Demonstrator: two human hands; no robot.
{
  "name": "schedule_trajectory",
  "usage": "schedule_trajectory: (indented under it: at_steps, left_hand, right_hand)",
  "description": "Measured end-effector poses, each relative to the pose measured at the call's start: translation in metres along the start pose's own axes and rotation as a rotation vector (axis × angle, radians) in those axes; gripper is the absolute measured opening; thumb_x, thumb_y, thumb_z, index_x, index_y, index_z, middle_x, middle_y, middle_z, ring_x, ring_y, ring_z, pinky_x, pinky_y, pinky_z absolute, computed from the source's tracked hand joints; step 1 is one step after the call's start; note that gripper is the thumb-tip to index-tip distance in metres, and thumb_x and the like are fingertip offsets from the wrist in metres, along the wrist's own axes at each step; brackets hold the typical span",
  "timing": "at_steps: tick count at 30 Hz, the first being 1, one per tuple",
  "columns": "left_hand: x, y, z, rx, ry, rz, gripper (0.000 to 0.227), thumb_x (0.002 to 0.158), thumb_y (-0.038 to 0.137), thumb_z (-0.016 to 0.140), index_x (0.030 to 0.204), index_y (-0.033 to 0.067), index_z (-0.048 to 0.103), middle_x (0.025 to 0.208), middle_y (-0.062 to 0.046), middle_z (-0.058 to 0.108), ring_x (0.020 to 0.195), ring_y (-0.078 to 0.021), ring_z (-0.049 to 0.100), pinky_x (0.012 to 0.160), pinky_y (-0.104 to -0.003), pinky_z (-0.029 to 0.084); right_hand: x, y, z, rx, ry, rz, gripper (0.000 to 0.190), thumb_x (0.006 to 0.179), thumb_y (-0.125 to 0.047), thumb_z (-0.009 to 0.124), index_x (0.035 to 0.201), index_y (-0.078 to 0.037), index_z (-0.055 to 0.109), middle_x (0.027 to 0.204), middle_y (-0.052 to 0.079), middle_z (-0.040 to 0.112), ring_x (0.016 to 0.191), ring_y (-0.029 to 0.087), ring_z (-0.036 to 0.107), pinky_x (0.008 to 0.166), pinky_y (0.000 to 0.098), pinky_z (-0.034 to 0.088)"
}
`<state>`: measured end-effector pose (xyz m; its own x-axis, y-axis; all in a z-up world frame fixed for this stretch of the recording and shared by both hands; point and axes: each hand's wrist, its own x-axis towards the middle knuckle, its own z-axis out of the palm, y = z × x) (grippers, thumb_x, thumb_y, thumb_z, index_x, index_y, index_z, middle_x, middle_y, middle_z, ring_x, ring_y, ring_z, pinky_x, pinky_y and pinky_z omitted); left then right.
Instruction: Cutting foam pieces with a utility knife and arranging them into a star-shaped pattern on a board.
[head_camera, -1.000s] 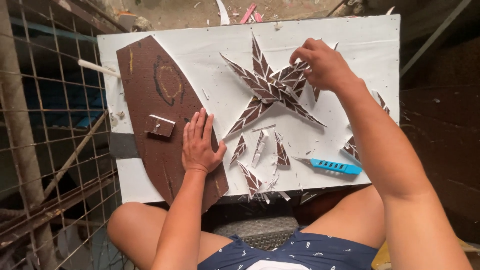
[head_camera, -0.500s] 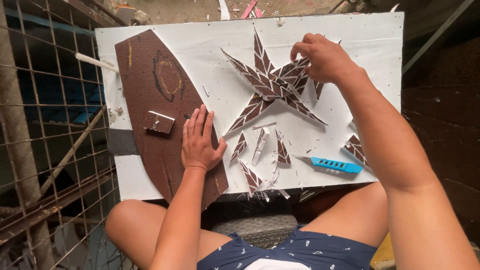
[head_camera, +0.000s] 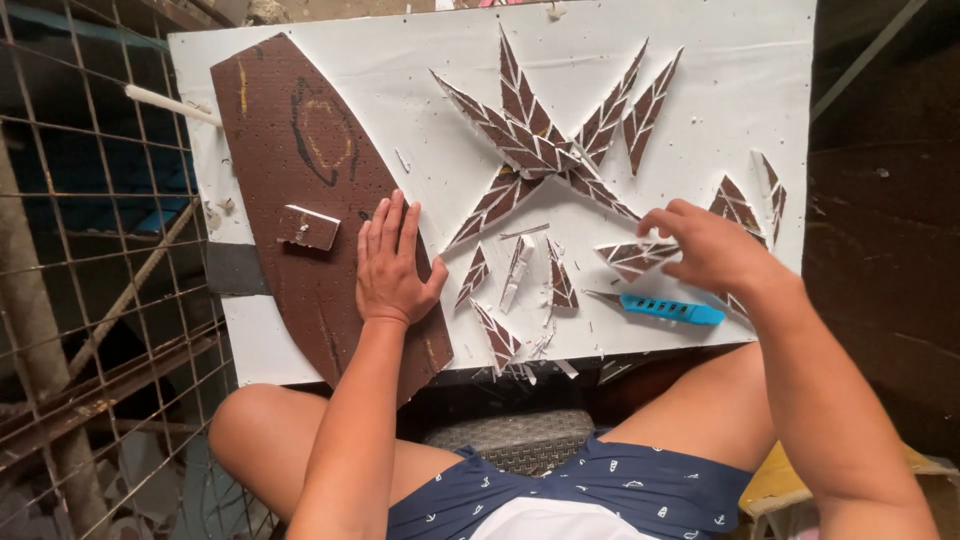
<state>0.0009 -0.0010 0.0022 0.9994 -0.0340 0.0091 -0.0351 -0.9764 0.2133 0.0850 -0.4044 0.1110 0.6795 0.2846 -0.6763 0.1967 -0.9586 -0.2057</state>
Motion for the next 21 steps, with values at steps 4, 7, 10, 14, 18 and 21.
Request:
schedule_trajectory:
  at_steps: [4,7,10,14,18,21]
  left_hand:
    - [-0.001,0.001,-0.001,-0.005,-0.002,0.003,0.081,0.080,0.049,0.049,0.156,0.0235,0.037,0.167,-0.003,0.027,0.153,-0.0241,0.027,0.125,-0.043,0.022]
    - [0.001,0.002,-0.002,0.003,0.019,0.012,0.081,0.080,0.049,0.050,0.155,0.0226,0.037,0.166,-0.003,0.027,0.153,-0.0240,0.027,0.124,-0.044,0.023]
    - [0.001,0.000,-0.002,0.012,0.023,0.015,0.081,0.080,0.050,0.050,0.155,0.0221,0.038,0.166,-0.004,0.028,0.153,-0.0243,0.028,0.124,-0.044,0.024]
    - [0.000,-0.001,-0.001,0.004,0.001,0.006,0.081,0.081,0.050,0.050,0.156,0.0223,0.036,0.166,-0.004,0.027,0.153,-0.0248,0.027,0.125,-0.044,0.022]
    - [0.000,0.000,-0.001,0.003,-0.001,0.008,0.081,0.081,0.049,0.050,0.156,0.0224,0.037,0.167,-0.004,0.027,0.153,-0.0245,0.027,0.125,-0.044,0.022]
    - [0.000,0.000,0.000,-0.004,0.001,0.012,0.081,0.081,0.050,0.050,0.156,0.0220,0.037,0.167,-0.005,0.027,0.153,-0.0251,0.027,0.125,-0.044,0.022]
  right_hand:
    - [-0.013,-0.040,-0.003,0.079,0.079,0.002,0.059,0.079,-0.017,0.081,0.135,-0.027,0.062,0.121,0.005,0.068,0.114,0.030,0.069,0.095,0.0473,0.058]
    - [0.010,-0.072,0.023,0.336,0.282,-0.200,0.043,0.089,-0.023,0.076,0.131,-0.025,0.066,0.115,0.006,0.066,0.113,0.029,0.068,0.093,0.0462,0.056]
    - [0.036,-0.104,0.049,0.259,0.362,-0.442,0.045,0.090,-0.023,0.075,0.134,-0.027,0.067,0.113,0.010,0.066,0.104,0.033,0.066,0.092,0.0478,0.055]
    - [0.046,-0.101,0.066,0.020,0.453,-0.467,0.028,0.083,-0.022,0.080,0.109,-0.027,0.073,0.109,0.000,0.061,0.092,0.022,0.063,0.083,0.0372,0.054]
    - [0.036,-0.095,0.066,0.000,0.434,-0.403,0.032,0.081,-0.026,0.083,0.110,-0.028,0.073,0.119,-0.002,0.059,0.096,0.018,0.061,0.083,0.0338,0.052]
    - [0.026,-0.096,0.062,0.028,0.434,-0.395,0.028,0.084,-0.029,0.081,0.111,-0.027,0.074,0.123,0.000,0.059,0.100,0.019,0.061,0.084,0.0334,0.053]
